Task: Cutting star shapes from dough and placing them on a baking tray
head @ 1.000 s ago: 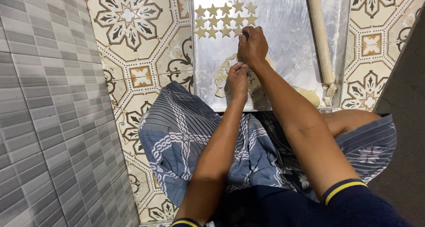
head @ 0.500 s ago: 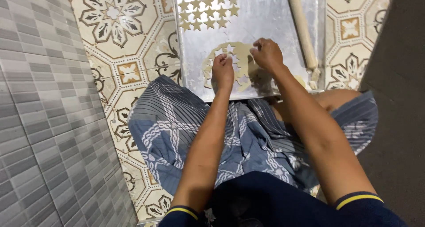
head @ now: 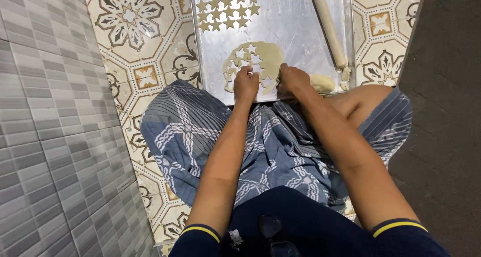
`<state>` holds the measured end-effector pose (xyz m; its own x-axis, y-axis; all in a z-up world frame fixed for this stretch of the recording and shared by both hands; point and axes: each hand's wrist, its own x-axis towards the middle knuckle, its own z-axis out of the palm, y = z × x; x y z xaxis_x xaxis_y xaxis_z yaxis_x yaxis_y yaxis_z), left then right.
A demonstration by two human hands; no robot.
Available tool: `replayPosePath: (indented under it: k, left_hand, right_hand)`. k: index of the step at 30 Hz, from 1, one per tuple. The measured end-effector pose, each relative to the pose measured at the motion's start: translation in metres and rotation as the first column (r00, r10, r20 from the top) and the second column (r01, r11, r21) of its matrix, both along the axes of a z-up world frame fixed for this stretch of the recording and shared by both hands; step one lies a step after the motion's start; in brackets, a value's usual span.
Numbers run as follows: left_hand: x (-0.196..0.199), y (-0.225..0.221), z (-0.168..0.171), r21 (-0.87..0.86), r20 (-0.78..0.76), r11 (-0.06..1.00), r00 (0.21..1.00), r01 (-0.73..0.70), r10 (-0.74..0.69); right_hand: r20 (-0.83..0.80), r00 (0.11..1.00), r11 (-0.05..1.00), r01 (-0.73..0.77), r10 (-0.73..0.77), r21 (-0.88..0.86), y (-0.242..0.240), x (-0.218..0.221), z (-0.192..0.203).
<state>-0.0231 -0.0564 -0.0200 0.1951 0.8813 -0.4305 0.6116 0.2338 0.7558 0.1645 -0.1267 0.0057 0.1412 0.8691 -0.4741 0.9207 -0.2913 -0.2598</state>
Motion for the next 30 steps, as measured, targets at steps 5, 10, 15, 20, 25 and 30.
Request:
replayPosePath:
  k: [5,10,15,20,25,30]
  left_hand:
    - [0.000,-0.001,0.011,0.018,0.011,1.000,1.000,-0.005,0.005]
    - [0.010,0.004,0.003,0.002,0.020,1.000,1.000,-0.006,0.006]
    - [0.009,0.001,0.010,0.082,-0.005,0.992,0.996,0.091,-0.090]
    - [0.016,-0.001,0.020,0.183,-0.047,0.949,0.967,0.257,-0.252]
    - [0.022,-0.002,0.002,0.292,-0.148,0.857,0.906,0.424,-0.398]
    - [0.017,-0.011,0.004,0.295,-0.358,0.867,0.888,0.401,-0.289]
  right_hand:
    - [-0.058,0.996,0.989,0.076,-0.069,0.128,0.001,0.007,-0.002]
    - [-0.108,0.991,0.945,0.112,-0.082,0.308,0.014,0.001,-0.001]
    - [-0.140,0.988,0.922,0.110,-0.061,0.372,0.010,0.011,-0.035]
    - [-0.167,0.975,0.946,0.187,-0.146,0.265,0.007,0.027,-0.037]
    - [-0.118,0.973,0.952,0.221,-0.200,0.211,0.006,0.029,-0.038]
    - [-0.089,0.947,0.915,0.320,-0.308,0.246,0.013,0.031,-0.033]
